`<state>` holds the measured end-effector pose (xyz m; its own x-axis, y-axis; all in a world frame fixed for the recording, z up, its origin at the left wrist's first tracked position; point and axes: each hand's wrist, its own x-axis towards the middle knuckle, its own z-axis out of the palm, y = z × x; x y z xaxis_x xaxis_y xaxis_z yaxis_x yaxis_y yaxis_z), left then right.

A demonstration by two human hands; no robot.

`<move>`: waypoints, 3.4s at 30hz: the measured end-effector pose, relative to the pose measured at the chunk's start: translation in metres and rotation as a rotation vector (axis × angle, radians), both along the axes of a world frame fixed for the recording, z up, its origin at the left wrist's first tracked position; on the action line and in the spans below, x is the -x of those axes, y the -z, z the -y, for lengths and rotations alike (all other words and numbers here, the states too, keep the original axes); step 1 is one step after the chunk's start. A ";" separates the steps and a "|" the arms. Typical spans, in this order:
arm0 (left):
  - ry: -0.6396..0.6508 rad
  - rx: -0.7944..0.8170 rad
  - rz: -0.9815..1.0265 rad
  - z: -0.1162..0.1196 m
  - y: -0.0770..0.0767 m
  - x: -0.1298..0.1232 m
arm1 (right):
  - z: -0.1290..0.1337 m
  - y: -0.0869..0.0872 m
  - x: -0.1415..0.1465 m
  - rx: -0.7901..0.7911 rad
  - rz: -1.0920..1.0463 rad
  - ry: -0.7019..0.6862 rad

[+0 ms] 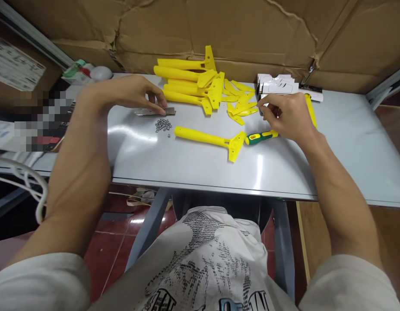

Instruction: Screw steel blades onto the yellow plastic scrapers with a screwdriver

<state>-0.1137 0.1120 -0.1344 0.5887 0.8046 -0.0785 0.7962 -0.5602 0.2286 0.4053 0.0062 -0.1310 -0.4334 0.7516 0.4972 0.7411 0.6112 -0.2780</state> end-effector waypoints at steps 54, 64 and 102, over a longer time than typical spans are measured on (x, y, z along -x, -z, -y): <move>-0.043 -0.242 1.320 0.107 0.013 -0.179 | 0.056 0.001 0.080 0.614 -0.812 -0.346; -0.037 -0.023 1.192 0.138 -0.005 -0.190 | 0.065 -0.002 0.083 0.240 -0.798 -0.104; 0.066 0.048 1.126 0.157 -0.010 -0.202 | 0.060 -0.007 0.067 0.347 -0.860 -0.334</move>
